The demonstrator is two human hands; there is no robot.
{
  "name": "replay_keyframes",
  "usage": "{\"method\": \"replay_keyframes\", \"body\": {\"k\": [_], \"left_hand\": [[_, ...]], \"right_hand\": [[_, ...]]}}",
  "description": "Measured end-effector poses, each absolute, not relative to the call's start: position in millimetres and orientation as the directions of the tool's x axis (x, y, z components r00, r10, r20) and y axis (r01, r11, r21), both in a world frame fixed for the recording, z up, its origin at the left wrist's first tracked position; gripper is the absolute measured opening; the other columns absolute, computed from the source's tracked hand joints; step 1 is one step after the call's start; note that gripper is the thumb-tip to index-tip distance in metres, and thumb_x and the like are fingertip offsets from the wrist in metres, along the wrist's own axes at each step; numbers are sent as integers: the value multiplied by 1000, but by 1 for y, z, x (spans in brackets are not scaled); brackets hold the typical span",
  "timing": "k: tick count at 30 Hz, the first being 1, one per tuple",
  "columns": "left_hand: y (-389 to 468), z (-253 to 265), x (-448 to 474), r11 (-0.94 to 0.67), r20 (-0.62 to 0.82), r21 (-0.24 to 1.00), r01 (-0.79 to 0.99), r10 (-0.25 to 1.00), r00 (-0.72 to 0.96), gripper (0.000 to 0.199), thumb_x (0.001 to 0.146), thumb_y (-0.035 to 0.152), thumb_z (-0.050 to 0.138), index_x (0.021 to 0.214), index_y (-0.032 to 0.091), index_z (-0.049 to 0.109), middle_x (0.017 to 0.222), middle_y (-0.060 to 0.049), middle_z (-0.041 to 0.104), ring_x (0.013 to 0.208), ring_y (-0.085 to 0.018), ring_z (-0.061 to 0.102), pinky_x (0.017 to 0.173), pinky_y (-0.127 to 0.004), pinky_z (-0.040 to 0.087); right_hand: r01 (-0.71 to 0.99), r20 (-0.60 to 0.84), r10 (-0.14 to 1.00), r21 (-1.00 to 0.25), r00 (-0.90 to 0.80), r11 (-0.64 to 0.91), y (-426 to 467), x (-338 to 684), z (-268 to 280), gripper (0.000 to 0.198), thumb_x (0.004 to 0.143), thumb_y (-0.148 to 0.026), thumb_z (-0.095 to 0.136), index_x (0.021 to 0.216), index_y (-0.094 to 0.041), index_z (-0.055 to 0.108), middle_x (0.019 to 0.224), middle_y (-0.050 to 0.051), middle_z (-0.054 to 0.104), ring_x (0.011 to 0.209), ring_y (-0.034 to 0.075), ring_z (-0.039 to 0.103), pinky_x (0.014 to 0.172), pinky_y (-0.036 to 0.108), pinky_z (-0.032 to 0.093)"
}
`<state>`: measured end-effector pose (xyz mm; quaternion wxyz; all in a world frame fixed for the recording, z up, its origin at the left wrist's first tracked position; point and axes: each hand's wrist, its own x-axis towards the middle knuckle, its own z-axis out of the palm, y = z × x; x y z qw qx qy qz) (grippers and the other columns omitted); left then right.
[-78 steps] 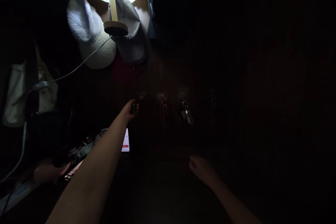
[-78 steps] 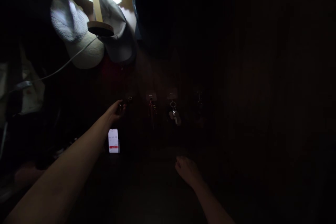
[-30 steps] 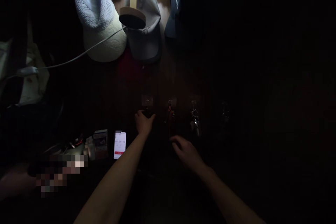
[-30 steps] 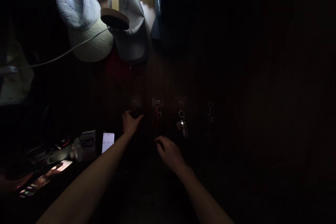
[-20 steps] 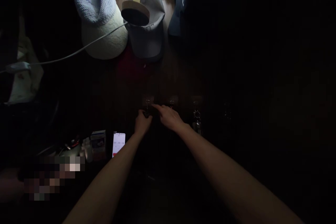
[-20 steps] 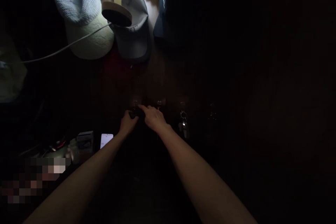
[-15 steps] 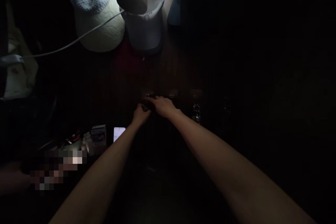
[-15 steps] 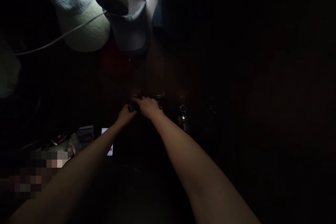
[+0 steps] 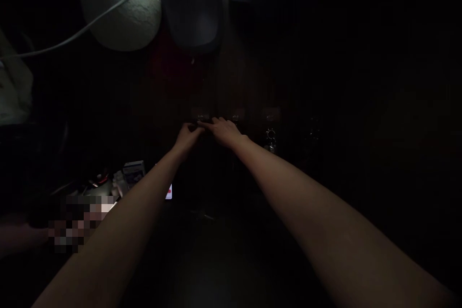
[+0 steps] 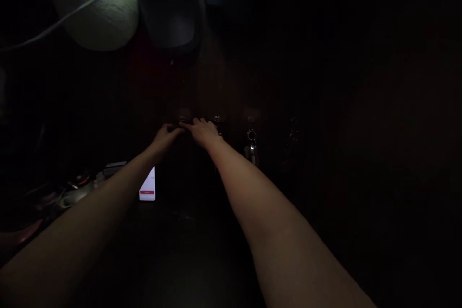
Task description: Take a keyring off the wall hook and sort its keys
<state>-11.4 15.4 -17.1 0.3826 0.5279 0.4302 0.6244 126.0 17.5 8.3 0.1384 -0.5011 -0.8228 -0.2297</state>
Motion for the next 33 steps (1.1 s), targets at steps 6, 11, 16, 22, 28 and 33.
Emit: {"method": "replay_keyframes", "body": {"k": [6, 11, 16, 22, 28, 33], "left_hand": [[16, -13, -24, -317, 299, 908, -273, 948, -104, 13, 71, 22, 59, 81, 17, 54, 57, 4, 51, 42, -5, 43, 44, -17, 36], [0, -101, -54, -273, 322, 907, 321, 940, -112, 25, 59, 20, 69, 81, 21, 58, 72, 1, 61, 62, -13, 56, 53, -20, 41], [-39, -193, -64, -150, 181, 817, 557, 983, -1, 28, 64, 21, 63, 90, 26, 55, 76, 1, 65, 73, -19, 61, 66, -27, 43], [-71, -220, -56, -160, 217, 816, 556, 975, -39, 34, 70, 22, 57, 103, 25, 51, 96, -5, 67, 90, -22, 63, 78, -30, 44], [-80, -237, -55, -219, 286, 918, 331, 943, -169, 33, 73, 28, 53, 105, 21, 49, 98, -6, 68, 92, -19, 64, 83, -33, 47], [-80, -247, -66, -248, 327, 936, 251, 878, -349, 25, 78, 25, 43, 101, 19, 53, 103, -7, 66, 94, -18, 63, 84, -35, 48]], "right_hand": [[897, 433, 786, 200, -442, 394, 18, 124, 9, 56, 89, -11, 32, 137, -38, 28, 114, 8, 47, 108, 26, 44, 86, 43, 36], [876, 450, 756, 164, -476, 454, 4, 132, -11, 61, 85, -8, 35, 140, -33, 24, 115, 8, 48, 108, 25, 45, 87, 42, 36], [837, 533, 714, -20, -454, 547, -34, 154, -97, 50, 82, -4, 37, 127, -23, 46, 111, 6, 55, 109, 20, 45, 95, 38, 32], [787, 278, 907, -457, -315, 414, -53, 155, -203, 31, 85, -12, 41, 110, -19, 60, 108, 7, 60, 100, 15, 56, 87, 28, 41], [814, 226, 934, -461, -277, 353, -46, 135, -230, 30, 85, -19, 47, 111, -23, 62, 107, 8, 59, 104, 20, 53, 88, 30, 40], [820, 266, 923, -434, -278, 372, -46, 136, -234, 23, 83, -20, 52, 101, -23, 65, 102, 7, 59, 98, 21, 53, 85, 31, 40]]}}
